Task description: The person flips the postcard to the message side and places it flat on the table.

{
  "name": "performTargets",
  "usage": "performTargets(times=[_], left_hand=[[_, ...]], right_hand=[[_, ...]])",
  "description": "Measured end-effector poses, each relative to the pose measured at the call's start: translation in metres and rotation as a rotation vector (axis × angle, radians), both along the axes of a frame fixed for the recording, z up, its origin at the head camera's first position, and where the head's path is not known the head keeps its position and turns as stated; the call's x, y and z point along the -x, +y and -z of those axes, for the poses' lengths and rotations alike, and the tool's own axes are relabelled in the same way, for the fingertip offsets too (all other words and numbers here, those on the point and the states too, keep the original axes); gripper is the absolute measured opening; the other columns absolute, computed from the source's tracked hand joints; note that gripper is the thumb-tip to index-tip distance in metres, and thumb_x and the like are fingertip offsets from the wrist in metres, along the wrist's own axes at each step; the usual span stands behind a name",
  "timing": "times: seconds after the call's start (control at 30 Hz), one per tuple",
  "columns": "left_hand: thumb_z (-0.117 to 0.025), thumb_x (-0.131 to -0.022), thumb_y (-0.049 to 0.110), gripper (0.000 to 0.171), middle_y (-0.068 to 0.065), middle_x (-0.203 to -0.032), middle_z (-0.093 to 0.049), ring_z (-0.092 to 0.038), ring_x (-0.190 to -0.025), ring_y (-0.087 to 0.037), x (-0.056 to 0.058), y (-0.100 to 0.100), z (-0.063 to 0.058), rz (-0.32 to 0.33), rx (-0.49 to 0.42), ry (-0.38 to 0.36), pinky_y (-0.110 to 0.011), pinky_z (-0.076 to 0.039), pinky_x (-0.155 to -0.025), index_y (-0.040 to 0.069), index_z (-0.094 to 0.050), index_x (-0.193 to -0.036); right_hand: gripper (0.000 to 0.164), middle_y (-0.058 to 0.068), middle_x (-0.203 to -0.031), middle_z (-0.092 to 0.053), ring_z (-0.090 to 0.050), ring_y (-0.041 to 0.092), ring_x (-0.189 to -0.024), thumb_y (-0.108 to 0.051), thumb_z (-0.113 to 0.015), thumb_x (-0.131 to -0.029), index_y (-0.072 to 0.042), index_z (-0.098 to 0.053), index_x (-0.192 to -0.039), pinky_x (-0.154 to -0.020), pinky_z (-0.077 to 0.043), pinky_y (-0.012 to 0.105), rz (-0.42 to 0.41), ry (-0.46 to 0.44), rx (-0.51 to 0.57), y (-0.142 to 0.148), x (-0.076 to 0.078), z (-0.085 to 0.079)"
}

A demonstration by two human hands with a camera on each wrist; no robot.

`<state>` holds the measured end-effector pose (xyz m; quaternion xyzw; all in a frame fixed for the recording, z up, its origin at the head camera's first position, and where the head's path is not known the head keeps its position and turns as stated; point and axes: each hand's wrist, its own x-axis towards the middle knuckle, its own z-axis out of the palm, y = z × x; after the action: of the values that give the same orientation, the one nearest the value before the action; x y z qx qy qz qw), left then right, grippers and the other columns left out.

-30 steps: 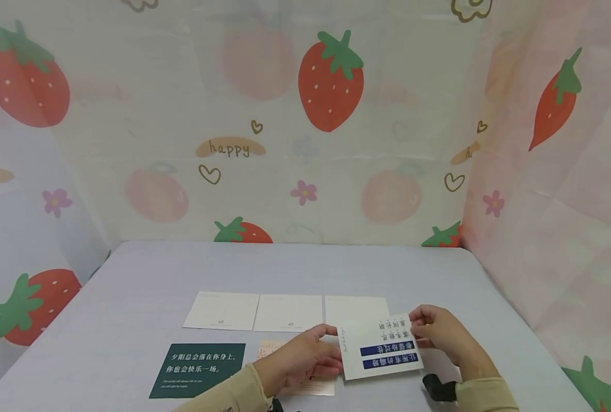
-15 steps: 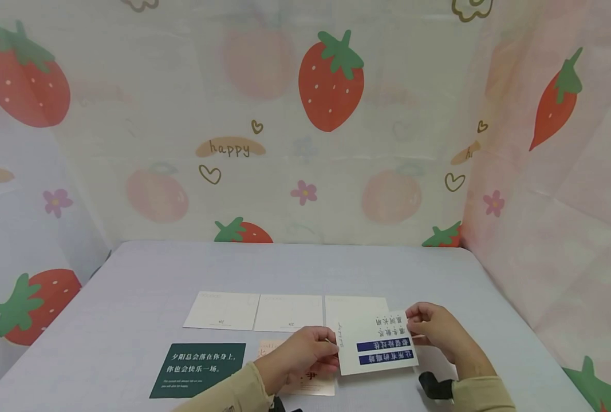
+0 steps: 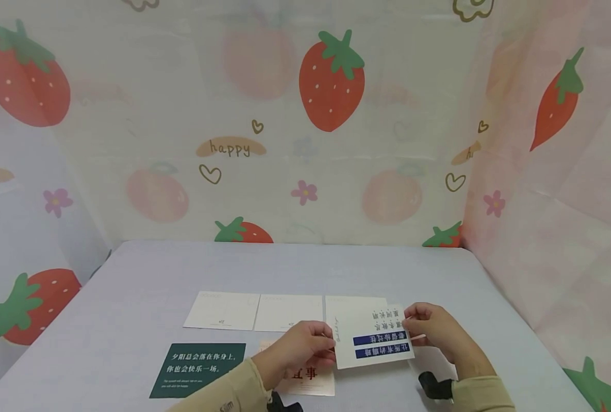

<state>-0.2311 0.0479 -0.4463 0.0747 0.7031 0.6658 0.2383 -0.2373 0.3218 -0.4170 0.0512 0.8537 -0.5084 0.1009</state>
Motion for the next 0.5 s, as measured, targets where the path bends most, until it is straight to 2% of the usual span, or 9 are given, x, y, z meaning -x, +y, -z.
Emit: performTargets(times=[0.17,0.5], left_hand=[[-0.058,-0.086,0.008,0.005,-0.008,-0.076,-0.066,-0.063,-0.063,-0.014,0.0029,-0.0018,0.0003,-0.014,-0.002,-0.003,-0.028,-0.055,-0.061,0.003,-0.060,-0.084],[-0.065,-0.082,0.011,0.008,-0.004,-0.074,-0.067,-0.064,-0.067,-0.013,0.0077,-0.0068,0.0004,0.003,0.053,0.067,-0.027,-0.055,-0.063,0.005,-0.068,-0.086]], right_hand=[[0.019,0.008,-0.088,-0.066,-0.062,0.021,-0.079,-0.008,-0.059,-0.086,0.003,-0.059,-0.102,-0.071,-0.053,0.037,-0.005,0.009,-0.009,0.0006,0.0007,0.0013],[0.023,0.008,-0.088,-0.065,-0.060,0.018,-0.079,-0.013,-0.062,-0.085,0.005,-0.063,-0.099,-0.072,-0.053,0.033,-0.026,0.052,-0.071,0.0073,0.0003,-0.0036]])
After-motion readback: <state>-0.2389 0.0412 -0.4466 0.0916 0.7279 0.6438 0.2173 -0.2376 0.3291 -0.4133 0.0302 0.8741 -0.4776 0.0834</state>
